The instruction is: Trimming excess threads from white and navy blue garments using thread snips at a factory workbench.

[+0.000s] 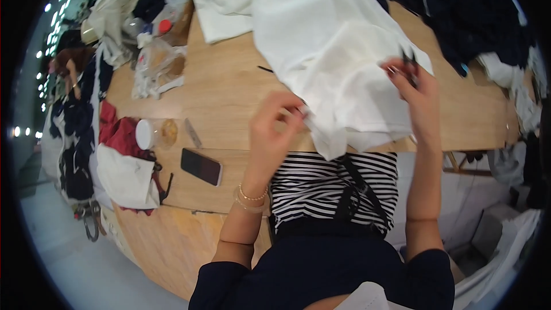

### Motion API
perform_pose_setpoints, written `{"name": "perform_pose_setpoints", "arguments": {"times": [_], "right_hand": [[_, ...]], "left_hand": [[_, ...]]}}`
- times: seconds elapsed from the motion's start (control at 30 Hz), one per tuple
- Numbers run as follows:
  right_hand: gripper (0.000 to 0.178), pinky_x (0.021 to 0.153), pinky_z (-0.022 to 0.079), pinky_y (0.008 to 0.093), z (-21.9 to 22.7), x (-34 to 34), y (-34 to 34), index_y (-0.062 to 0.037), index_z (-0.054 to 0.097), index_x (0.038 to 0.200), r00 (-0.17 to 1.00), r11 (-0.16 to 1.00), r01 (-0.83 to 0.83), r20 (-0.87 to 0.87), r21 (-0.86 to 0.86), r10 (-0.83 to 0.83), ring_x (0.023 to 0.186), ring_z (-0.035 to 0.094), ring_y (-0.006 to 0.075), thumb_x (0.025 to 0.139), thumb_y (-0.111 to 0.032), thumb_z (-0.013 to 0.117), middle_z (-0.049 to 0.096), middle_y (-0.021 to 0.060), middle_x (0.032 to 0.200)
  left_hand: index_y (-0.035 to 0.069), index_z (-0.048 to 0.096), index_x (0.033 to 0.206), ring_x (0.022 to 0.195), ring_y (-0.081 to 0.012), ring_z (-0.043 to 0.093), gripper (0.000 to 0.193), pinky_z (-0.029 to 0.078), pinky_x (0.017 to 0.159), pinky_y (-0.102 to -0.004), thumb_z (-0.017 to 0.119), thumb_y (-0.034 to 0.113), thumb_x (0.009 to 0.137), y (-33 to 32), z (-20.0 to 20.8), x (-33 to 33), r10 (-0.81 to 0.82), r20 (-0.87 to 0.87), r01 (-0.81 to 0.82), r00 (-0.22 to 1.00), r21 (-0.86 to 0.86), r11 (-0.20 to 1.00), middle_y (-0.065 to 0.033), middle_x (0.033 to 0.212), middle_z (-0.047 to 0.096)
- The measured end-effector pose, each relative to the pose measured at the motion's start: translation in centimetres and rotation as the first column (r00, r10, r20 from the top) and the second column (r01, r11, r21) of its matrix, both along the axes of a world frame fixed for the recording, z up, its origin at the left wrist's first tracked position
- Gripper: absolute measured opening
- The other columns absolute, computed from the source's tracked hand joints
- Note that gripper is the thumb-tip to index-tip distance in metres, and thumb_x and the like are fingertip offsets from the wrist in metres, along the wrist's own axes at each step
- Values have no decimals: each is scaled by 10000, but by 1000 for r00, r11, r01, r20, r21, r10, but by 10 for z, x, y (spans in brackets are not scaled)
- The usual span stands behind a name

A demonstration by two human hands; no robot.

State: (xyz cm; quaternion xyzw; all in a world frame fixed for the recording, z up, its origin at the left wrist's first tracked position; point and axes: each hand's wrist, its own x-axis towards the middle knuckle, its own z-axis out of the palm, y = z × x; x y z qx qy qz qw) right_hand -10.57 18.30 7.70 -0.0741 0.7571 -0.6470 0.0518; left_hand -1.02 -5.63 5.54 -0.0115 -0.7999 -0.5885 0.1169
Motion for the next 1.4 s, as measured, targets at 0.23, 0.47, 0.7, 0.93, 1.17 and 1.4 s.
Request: {"name": "perform_pose_setpoints", "arguments": {"times": [0.23,0.47,0.7,0.93,1.17,1.4], "right_hand": [[135,773,402,201,-27,59,49,27,622,924,967,996,-93,235,-7,92,811,511,69,878,-92,580,600,14,865],[263,599,338,166,-20,75,0,25,625,1104,994,997,-74,73,-33,77,666,433,27,901,-139,593,574,-27,914],[252,535,364,172,-52,42,4,-15,586,1151,949,965,-261,176,-23,261,588,440,29,930,-121,524,566,-21,876],[316,1021,319,282,-15,-55,65,19,520,1223,717,821,567,-526,59,-457,1178,476,199,930,-81,455,544,98,1265],[380,1053,279,303,-23,-51,14,29,403,1321,855,967,254,-461,-28,-238,1249,443,208,945,-21,429,478,121,1357],[421,973,372,310,-22,-39,-40,-30,395,1363,924,983,182,-344,11,-167,1207,477,195,943,-1,402,500,119,1309]], "left_hand": [[41,563,971,814,-242,572,294,469,677,-330,722,186,770,48,-45,38,-176,90,191,980,-205,960,-89,911,541],[-5,522,952,629,-264,544,114,410,556,-341,563,87,897,53,-30,23,-225,169,212,960,89,973,-148,709,531],[2,580,991,650,-140,569,117,437,579,-274,560,75,901,24,-11,6,-313,137,279,940,220,935,-93,716,594],[19,609,975,830,-122,599,108,477,669,-238,564,44,880,-70,-8,13,176,129,-181,976,25,983,-62,941,620],[55,632,946,848,-317,639,144,505,727,-428,566,84,822,-226,-30,5,697,-69,-524,714,-712,467,-146,925,638],[70,653,931,826,-349,647,186,509,718,-449,513,66,808,-310,-104,-62,771,-44,-508,635,-776,374,-172,831,666]]}}
